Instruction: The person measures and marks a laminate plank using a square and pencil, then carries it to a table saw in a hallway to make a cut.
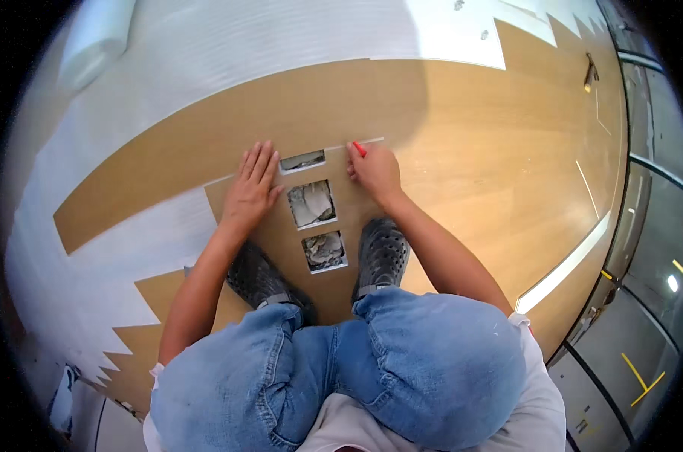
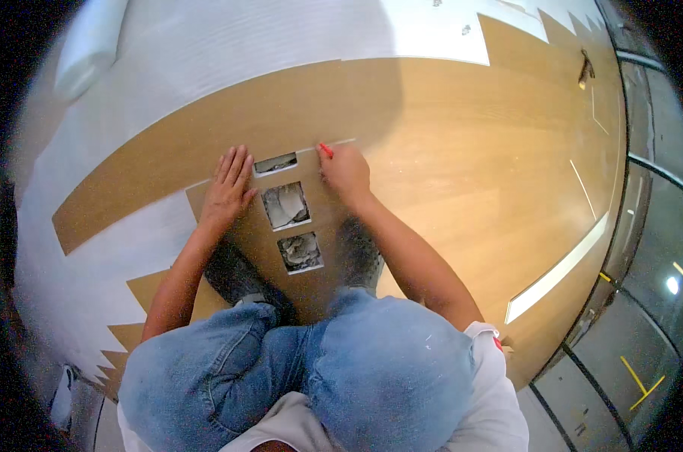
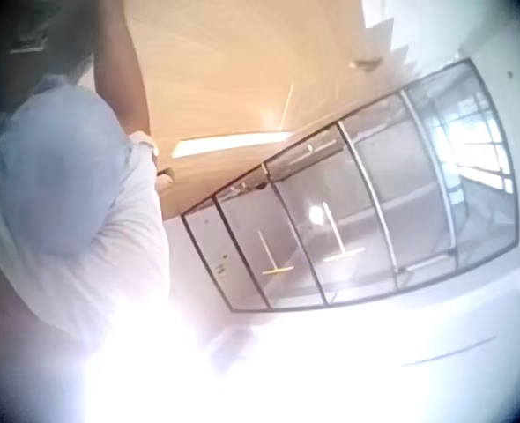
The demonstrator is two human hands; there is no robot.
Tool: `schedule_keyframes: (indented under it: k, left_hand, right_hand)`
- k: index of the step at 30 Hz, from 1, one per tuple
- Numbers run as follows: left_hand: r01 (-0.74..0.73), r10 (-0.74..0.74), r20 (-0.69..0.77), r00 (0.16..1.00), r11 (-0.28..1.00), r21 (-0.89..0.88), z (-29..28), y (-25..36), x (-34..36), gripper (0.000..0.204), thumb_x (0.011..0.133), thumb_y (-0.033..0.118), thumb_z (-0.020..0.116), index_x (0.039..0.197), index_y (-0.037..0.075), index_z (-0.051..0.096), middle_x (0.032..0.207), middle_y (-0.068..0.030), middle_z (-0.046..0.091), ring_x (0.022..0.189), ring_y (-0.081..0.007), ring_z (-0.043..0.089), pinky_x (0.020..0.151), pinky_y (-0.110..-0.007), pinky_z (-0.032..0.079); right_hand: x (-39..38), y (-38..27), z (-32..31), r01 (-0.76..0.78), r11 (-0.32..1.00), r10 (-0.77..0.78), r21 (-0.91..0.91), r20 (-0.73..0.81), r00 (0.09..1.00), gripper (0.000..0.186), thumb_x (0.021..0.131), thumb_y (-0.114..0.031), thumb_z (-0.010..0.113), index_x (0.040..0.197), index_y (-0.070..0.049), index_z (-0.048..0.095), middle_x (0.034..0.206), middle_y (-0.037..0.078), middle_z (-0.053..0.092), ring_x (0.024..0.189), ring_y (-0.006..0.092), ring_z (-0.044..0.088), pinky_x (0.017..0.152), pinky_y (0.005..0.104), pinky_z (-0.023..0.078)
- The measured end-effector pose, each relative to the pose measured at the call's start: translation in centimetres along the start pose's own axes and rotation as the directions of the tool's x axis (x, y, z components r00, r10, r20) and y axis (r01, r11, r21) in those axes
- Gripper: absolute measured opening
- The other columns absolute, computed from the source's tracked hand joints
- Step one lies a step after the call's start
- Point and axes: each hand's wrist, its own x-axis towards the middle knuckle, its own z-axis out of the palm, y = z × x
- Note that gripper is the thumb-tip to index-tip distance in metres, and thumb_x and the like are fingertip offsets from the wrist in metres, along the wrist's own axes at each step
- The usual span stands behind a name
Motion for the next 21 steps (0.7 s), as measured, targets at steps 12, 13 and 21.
schedule_keyframes:
  k: [12, 13, 21]
  left_hand:
    - [0.021, -0.027, 0.064, 0.998, 0.995, 0.094, -0.7, 0.4, 0.1, 0.071, 0.088, 0.025, 0.068, 0.15, 0.007, 0.039, 0.162, -0.015, 0.025, 0.15, -0.0326, 0.022, 0.123, -0.046, 0.02]
    - [0.02, -0.024, 0.052, 0.998, 0.996, 0.092, -0.8, 0.5, 0.1, 0.069, 0.088, 0.027, 0.068, 0.148, 0.007, 0.042, 0.161, -0.0147, 0.028, 0.149, -0.0328, 0.024, 0.122, -0.046, 0.021]
    - [0.041, -0.043, 0.047, 0.998, 0.999, 0.035, -1.4, -0.6, 0.0, 0.067, 0.09, 0.026, 0.065, 0.148, 0.005, 0.041, 0.16, -0.0127, 0.029, 0.149, -0.0316, 0.026, 0.122, -0.045, 0.022]
  right_hand:
    - [3.6, 1.7, -2.2, 0.445, 0.662, -0.581, -0.604, -0.037, 0.813, 0.057, 0.09, -0.013, 0.055, 0.143, 0.002, 0.043, 0.151, 0.022, 0.04, 0.14, 0.0355, 0.041, 0.096, 0.0396, 0.053]
    - [4.7, 1.6, -2.4, 0.465, 0.639, -0.608, -0.613, -0.032, 0.794, 0.057, 0.09, -0.017, 0.057, 0.142, 0.003, 0.043, 0.15, 0.024, 0.042, 0.14, 0.0361, 0.041, 0.099, 0.0396, 0.051]
    - [8.3, -0.9, -4.1, 0.441, 0.608, -0.521, -0.66, 0.086, 0.849, 0.057, 0.091, -0.008, 0.052, 0.145, 0.002, 0.039, 0.154, 0.02, 0.037, 0.145, 0.0335, 0.033, 0.108, 0.0398, 0.044]
